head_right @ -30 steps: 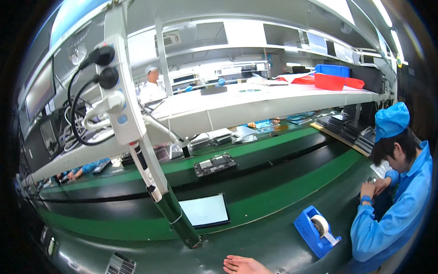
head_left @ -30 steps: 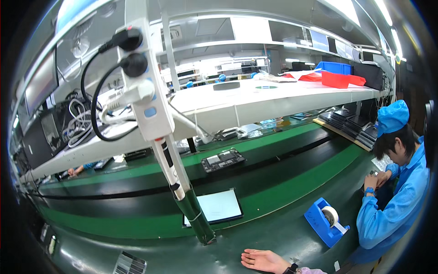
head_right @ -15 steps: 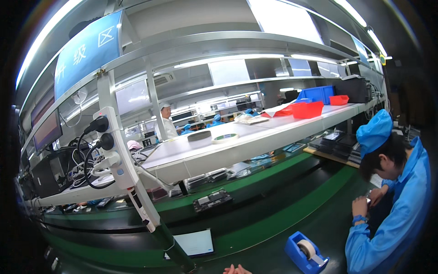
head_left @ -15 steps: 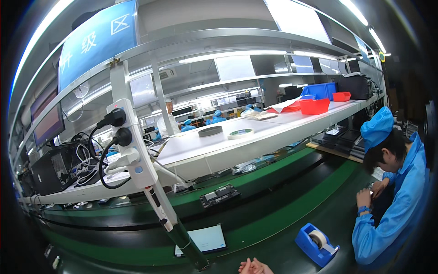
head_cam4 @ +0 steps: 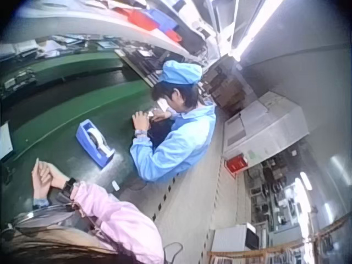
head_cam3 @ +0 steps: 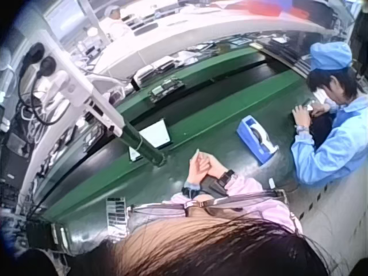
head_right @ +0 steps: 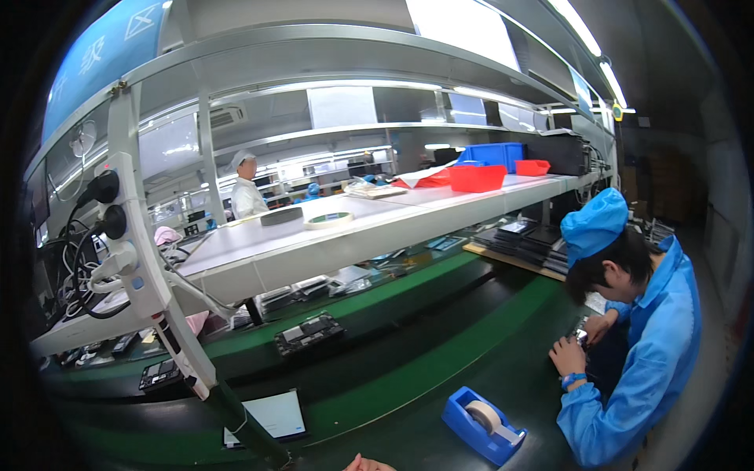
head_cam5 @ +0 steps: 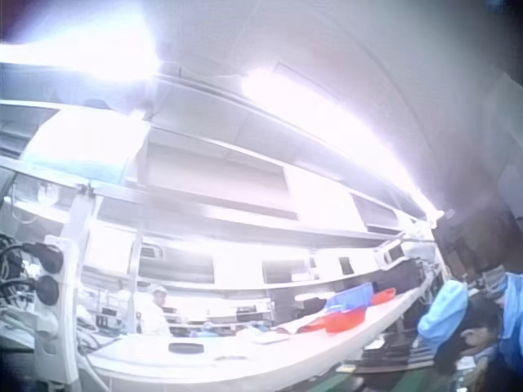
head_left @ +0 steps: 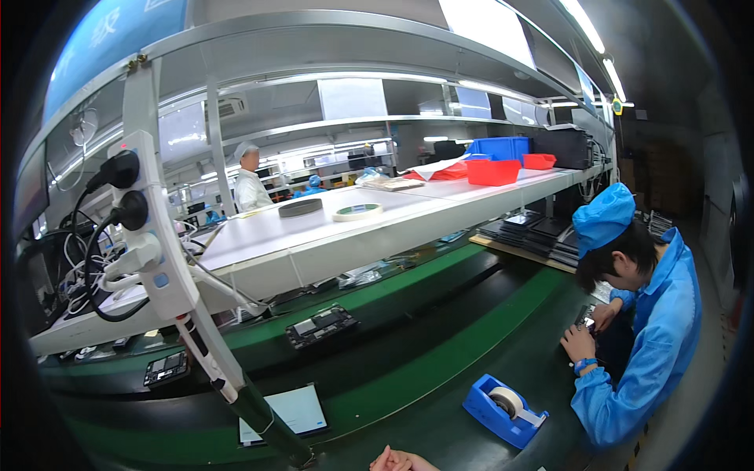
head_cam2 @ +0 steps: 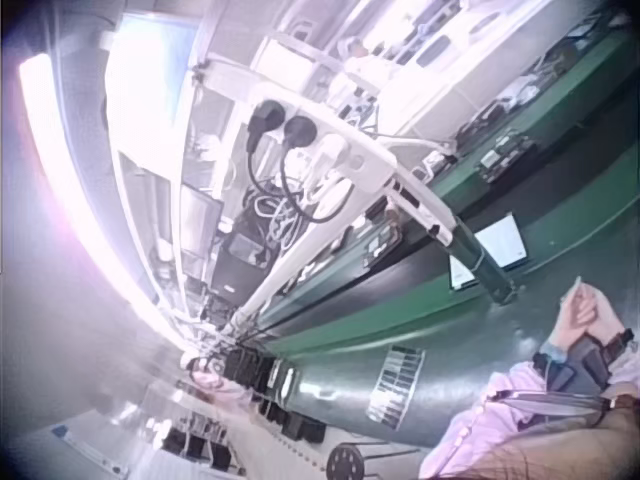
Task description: Applying protective films and inspecting the back covers of Acer tablets on a manufacturing assembly line.
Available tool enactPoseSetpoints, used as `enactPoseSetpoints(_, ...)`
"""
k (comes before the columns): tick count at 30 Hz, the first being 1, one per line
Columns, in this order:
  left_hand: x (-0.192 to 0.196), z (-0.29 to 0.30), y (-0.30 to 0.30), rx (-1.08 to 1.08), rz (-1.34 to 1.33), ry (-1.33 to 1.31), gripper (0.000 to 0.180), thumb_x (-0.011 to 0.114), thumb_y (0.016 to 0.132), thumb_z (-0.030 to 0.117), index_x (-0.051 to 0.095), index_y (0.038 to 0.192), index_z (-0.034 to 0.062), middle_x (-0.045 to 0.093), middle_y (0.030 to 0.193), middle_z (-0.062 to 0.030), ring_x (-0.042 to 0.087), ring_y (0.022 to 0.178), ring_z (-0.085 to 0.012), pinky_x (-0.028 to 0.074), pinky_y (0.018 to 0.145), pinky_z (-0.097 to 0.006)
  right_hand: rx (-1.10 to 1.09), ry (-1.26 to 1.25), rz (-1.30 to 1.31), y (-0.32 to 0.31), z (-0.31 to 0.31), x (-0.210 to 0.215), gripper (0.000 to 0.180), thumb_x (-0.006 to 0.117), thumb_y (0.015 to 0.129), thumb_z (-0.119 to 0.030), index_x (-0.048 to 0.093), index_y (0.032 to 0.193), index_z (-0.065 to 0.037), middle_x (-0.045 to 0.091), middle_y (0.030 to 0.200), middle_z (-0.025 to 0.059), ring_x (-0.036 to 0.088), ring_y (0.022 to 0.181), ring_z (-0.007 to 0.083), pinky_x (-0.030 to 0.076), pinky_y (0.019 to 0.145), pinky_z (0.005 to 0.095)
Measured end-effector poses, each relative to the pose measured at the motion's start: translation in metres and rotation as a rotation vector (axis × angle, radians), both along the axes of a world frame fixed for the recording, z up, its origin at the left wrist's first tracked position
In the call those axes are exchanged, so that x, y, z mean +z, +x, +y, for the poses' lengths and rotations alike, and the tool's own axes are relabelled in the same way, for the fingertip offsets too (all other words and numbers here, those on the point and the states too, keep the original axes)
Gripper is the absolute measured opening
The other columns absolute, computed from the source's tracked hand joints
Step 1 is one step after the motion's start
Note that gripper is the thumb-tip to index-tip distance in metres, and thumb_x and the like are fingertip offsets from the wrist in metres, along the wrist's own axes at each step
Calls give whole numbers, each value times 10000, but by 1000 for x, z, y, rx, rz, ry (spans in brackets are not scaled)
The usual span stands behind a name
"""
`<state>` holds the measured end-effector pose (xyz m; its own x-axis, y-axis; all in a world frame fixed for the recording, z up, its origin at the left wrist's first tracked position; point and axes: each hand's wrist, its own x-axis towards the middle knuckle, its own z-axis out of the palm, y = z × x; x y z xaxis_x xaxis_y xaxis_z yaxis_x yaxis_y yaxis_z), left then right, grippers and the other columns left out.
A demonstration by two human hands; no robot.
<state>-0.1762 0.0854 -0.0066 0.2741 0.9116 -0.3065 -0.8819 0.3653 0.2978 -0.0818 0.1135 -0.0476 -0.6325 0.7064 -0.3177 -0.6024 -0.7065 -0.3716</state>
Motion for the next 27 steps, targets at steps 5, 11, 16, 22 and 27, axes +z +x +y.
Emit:
enactPoseSetpoints(5, 2, -3, 2, -4, -3, 7, 369, 418, 961, 292, 483, 683, 58, 319, 523, 0, 267, 397, -79, 210, 329, -190, -118, -19, -43, -6, -7, 2, 195, 446, 923, -200, 550, 776, -124, 589, 710, -8, 550, 605, 105, 436, 512, 222)
enactPoseSetpoints(11, 8, -5, 3, -3, 59, 2, 374, 418, 962, 289, 474, 678, 53, 328, 524, -2, 275, 395, -76, 213, 327, -185, -5, -63, 70, 4, -4, 9, 217, 395, 926, -154, 552, 789, -95, 607, 745, 40, 573, 658, 136, 467, 570, 245)
enactPoseSetpoints(16, 10, -6, 4, 10, 55, 0, 370, 405, 969, 277, 477, 688, 46, 328, 524, -4, 276, 397, -73, 218, 325, -180, 19, -45, 165, 3, -2, 3, 249, 366, 926, -154, 568, 850, -30, 627, 860, 114, 597, 800, 208, 485, 715, 288)
enactPoseSetpoints(22, 11, -7, 4, -14, 46, 21, 366, 409, 968, 275, 488, 694, 45, 335, 529, -4, 273, 395, -76, 220, 324, -181, 64, 24, 272, 6, -1, -9, 291, 354, 936, -187, 576, 886, -6, 633, 891, 129, 602, 825, 218, 484, 742, 296)
enactPoseSetpoints(27, 8, -5, 4, 10, 24, -23, 342, 424, 963, 275, 477, 701, 61, 318, 529, 11, 277, 407, -68, 220, 325, -176, 88, 27, 256, 7, 2, -4, 279, 362, 935, -190, 574, 850, -30, 634, 869, 122, 606, 820, 218, 492, 731, 300)
